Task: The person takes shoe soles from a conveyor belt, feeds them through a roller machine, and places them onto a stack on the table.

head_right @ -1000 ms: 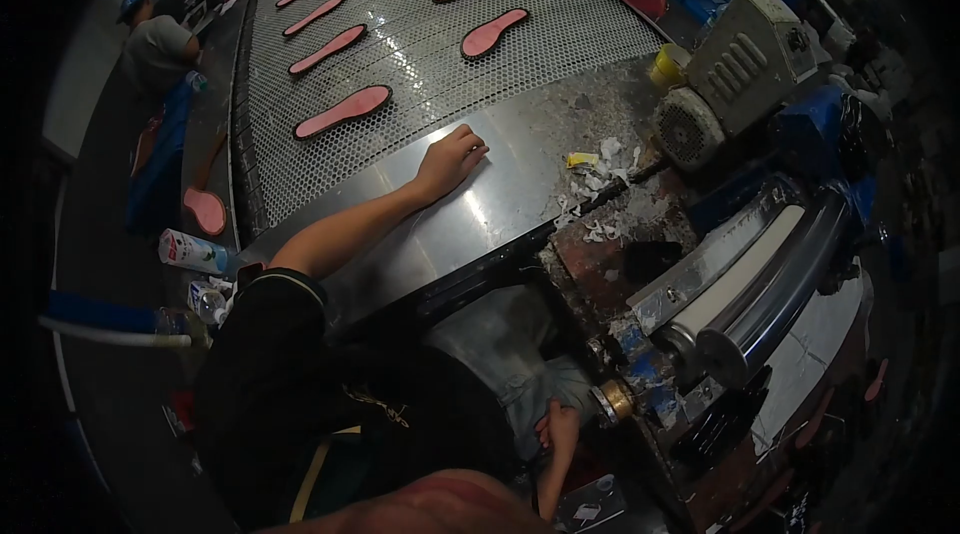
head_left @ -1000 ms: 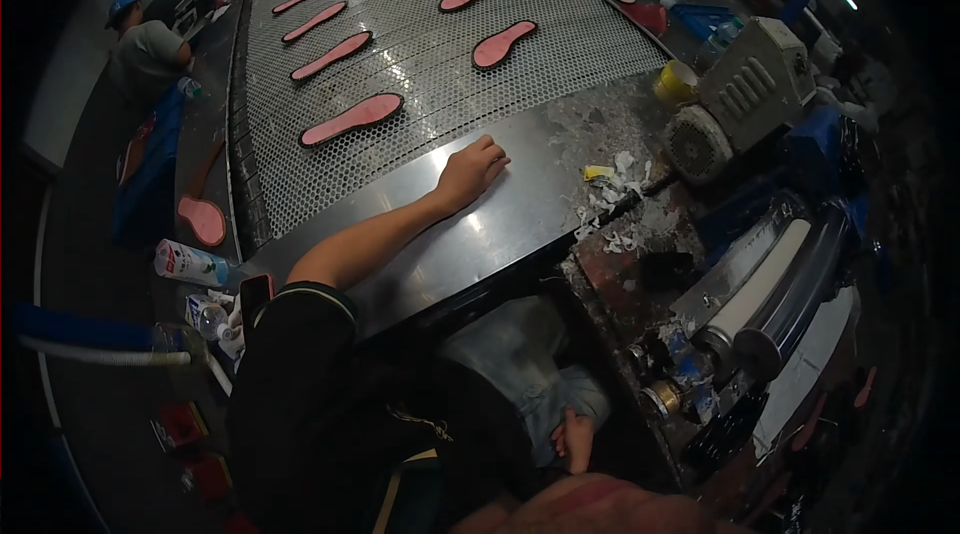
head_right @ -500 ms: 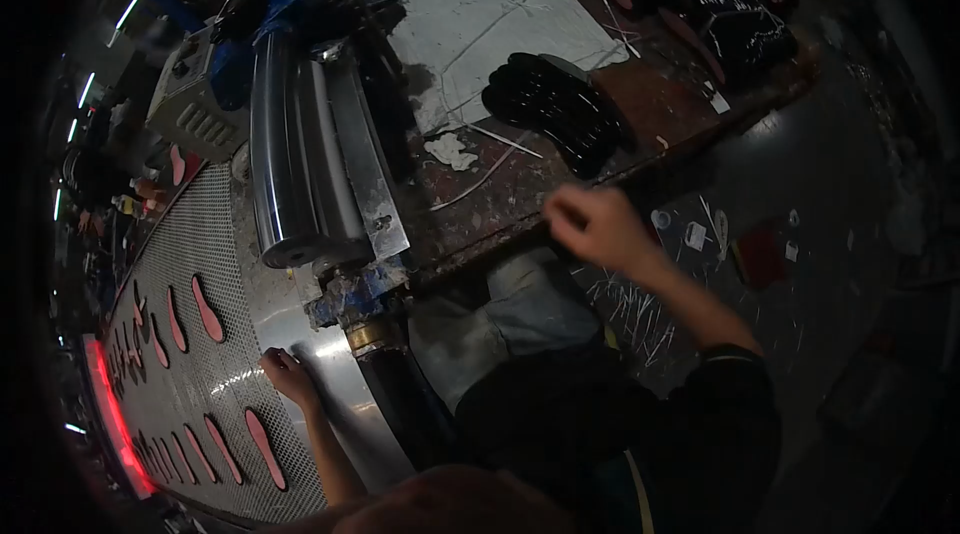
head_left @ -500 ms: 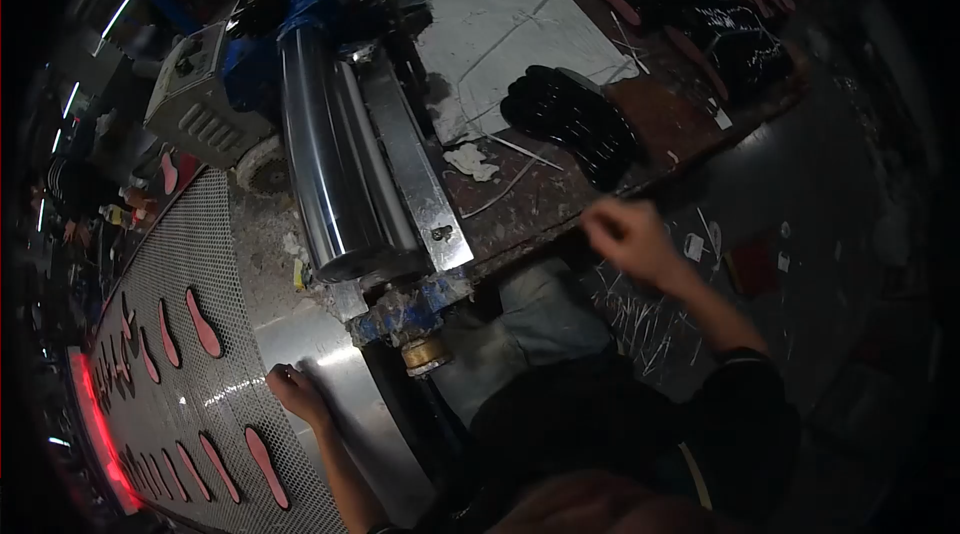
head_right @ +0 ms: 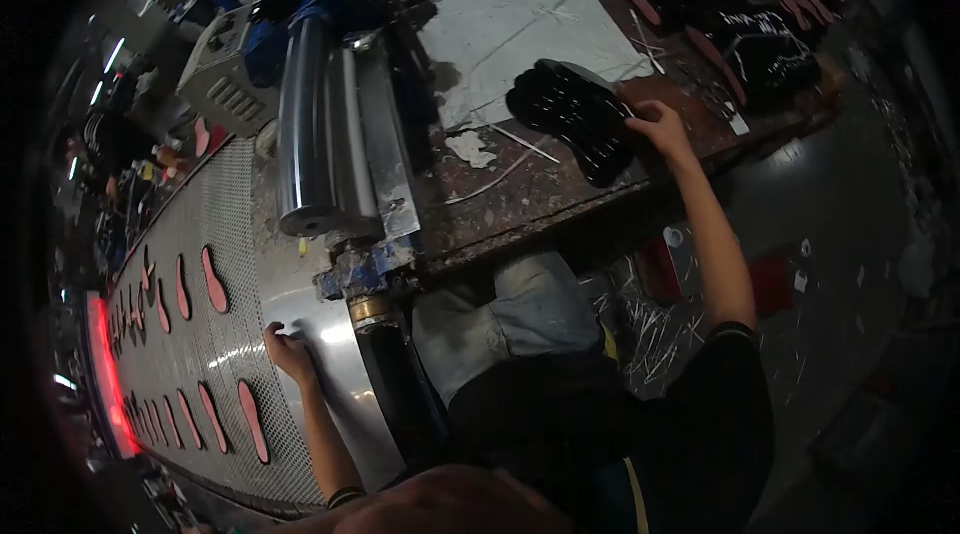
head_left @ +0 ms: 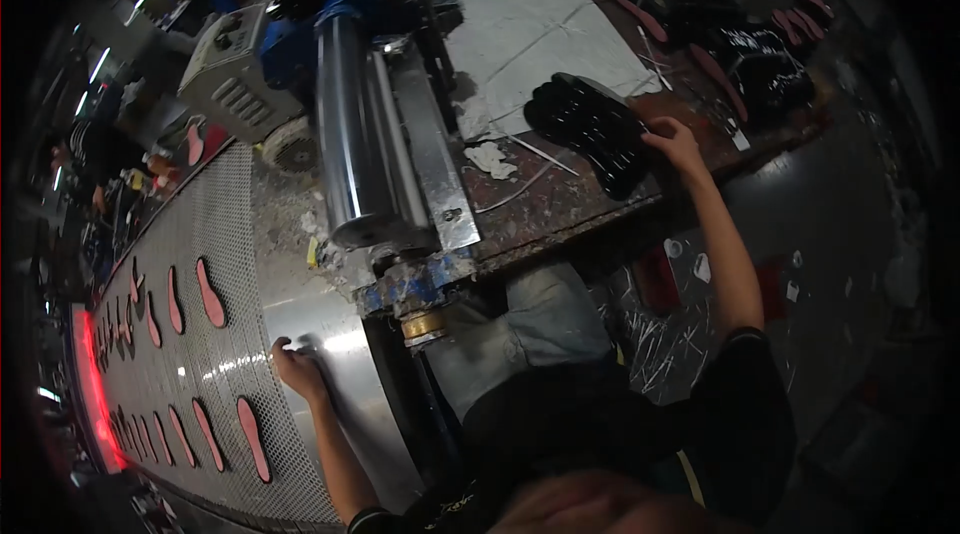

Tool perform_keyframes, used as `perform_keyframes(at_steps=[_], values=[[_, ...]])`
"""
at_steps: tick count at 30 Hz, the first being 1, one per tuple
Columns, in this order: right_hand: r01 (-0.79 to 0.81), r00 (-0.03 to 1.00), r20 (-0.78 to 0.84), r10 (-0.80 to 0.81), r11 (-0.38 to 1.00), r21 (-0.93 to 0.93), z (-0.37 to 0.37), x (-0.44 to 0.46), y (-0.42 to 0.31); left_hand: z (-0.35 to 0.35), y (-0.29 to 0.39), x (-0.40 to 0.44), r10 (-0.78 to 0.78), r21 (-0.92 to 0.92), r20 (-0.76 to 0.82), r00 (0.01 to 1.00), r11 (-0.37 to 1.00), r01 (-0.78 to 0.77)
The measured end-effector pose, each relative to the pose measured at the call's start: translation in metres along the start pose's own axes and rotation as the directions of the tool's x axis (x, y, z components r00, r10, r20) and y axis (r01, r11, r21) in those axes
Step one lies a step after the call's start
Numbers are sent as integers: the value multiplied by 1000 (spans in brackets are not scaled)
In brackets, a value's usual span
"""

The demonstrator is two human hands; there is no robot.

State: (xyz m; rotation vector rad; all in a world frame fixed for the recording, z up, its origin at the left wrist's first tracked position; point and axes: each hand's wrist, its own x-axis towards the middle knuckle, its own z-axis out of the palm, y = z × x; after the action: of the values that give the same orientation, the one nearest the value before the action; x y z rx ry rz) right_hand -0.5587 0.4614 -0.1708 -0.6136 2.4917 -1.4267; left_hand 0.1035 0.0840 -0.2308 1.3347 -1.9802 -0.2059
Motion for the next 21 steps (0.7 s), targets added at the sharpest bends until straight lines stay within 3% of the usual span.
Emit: perform_keyframes(at_steps=[1, 3, 4, 5, 6, 7, 8, 9, 10, 11, 13, 15, 17, 18, 20, 21], values=[[48, 999, -23, -47, 997, 67, -1, -1, 2, -3, 5, 0, -103, -21, 71, 992, 994, 105], [98, 993, -85, -85, 982, 161, -5, -4, 3, 2, -4, -1, 12, -25, -4, 1000, 1000, -12], [105, 991, -104, -81, 962, 253, -12, -2, 6, 0, 0, 0, -43, -54, 35, 998, 998, 45], [107, 990, -124, -68, 934, 342, -16, -2, 4, 4, -7, 1, -46, -148, 10, 999, 988, 47], [177, 984, -85, -156, 912, 370, -20, -20, -25, 11, -16, 4, -119, -258, 19, 993, 959, 120], [240, 970, -56, -238, 885, 398, -25, -37, -64, 17, -20, 11, -181, -369, 39, 983, 911, 182], [252, 966, -47, -256, 879, 405, -24, -38, -89, 9, 2, 24, -235, -538, 168, 957, 792, 289], [365, 910, 31, -413, 836, 411, -23, -41, -108, -4, 37, 43, -249, -668, 305, 919, 632, 393], [464, 828, 107, -551, 779, 423, -19, -48, -125, -12, 62, 65, -81, -601, 328, 941, 751, 274], [465, 826, 109, -553, 777, 424, -11, -53, -145, -19, 89, 87, 87, -530, 368, 926, 838, 132], [531, 704, 283, -651, 748, 398, 13, -54, -190, -40, 168, 120, 343, -612, 351, 871, 788, -63], [481, 651, 354, -671, 726, 492, 48, -55, -216, -51, 220, 151, 550, -650, 338, 764, 723, -233], [488, 640, 378, -669, 734, 472, 61, -63, -233, -61, 263, 170, 646, -636, 390, 657, 704, -315], [488, 633, 404, -660, 746, 453, 67, -65, -240, -58, 276, 177, 644, -634, 382, 663, 704, -319], [647, 600, 360, -714, 698, 306, 72, -80, -243, -55, 293, 188, 767, -599, 428, 479, 637, -485], [684, 601, 335, -726, 684, 255, 72, -90, -243, -50, 294, 192, 782, -598, 434, 447, 621, -507]])
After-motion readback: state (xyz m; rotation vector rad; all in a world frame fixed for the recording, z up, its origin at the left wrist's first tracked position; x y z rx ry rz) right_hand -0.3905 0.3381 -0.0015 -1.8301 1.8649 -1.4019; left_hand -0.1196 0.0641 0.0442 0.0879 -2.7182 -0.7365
